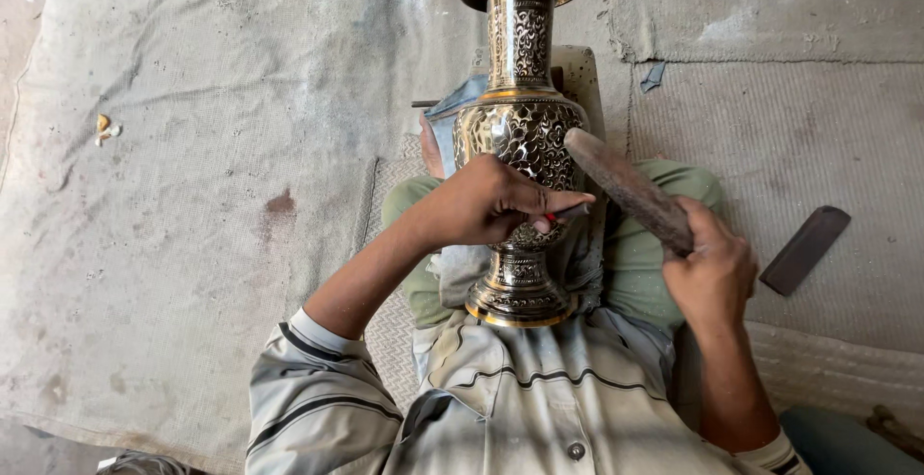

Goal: The person sits on the ground with an ornate brass vase held between their legs and against a padded rest. They hold a small punch against the vase surface and strike it with a wooden mallet, working the embossed floral pattern across the vase body and repositioning the punch repeatedly.

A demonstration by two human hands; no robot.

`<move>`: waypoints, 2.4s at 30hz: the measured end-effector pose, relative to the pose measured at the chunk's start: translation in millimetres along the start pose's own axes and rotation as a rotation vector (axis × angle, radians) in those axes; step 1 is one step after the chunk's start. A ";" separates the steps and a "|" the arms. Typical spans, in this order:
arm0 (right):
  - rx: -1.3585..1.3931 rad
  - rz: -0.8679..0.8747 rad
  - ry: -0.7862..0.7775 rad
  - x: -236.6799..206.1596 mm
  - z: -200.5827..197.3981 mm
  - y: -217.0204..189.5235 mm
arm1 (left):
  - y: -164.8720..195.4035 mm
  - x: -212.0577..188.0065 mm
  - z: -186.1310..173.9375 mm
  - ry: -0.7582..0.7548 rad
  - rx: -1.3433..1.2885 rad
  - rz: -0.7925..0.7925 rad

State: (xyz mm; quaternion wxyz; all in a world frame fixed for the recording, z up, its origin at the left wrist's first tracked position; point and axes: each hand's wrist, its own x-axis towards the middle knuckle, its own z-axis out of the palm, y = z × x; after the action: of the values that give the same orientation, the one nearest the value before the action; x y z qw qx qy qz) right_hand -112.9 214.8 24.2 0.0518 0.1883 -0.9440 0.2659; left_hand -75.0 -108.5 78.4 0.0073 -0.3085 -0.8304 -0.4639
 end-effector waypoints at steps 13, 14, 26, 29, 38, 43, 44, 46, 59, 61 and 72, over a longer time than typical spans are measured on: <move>0.527 0.061 0.044 -10.4 -20.7 -14.0 | 4.6 -0.1 4.2 0.058 -0.012 -0.010; 0.398 -0.053 0.085 -12.3 -20.1 -13.3 | 5.1 0.7 4.1 0.062 0.004 0.000; 0.421 0.004 0.124 -22.8 -15.9 -16.9 | 11.3 6.1 -0.6 0.007 -0.023 -0.057; 0.588 0.124 0.109 -25.9 -14.2 -17.2 | 10.0 7.4 -1.6 -0.018 -0.023 -0.053; 0.499 0.033 0.136 -33.4 -5.7 -4.8 | 5.1 8.6 0.8 -0.029 -0.018 -0.042; 0.738 0.131 0.135 -35.2 -3.0 -0.5 | 3.9 8.9 1.1 -0.029 -0.026 -0.032; 0.503 0.043 0.136 -35.4 -3.0 0.3 | 4.1 9.6 0.9 -0.021 -0.015 -0.028; 0.480 0.028 0.133 -35.9 -3.1 1.3 | 5.2 10.3 0.2 -0.020 -0.013 -0.031; 0.756 0.249 0.148 -31.3 -11.5 -11.2 | 6.2 12.0 0.2 -0.027 -0.025 -0.031; 0.767 0.232 0.147 -29.3 -14.1 -12.3 | 5.7 12.9 -0.1 -0.033 -0.023 -0.025; 0.718 0.085 0.141 -24.1 -4.4 -2.5 | 2.5 18.7 -2.7 -0.041 -0.016 -0.030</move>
State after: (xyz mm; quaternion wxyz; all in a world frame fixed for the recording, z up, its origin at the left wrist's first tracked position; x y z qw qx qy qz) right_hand -89.8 223.1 24.4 0.0364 0.1363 -0.7917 0.5944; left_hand -89.6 -100.2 87.4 -0.0190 -0.3057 -0.8312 -0.4640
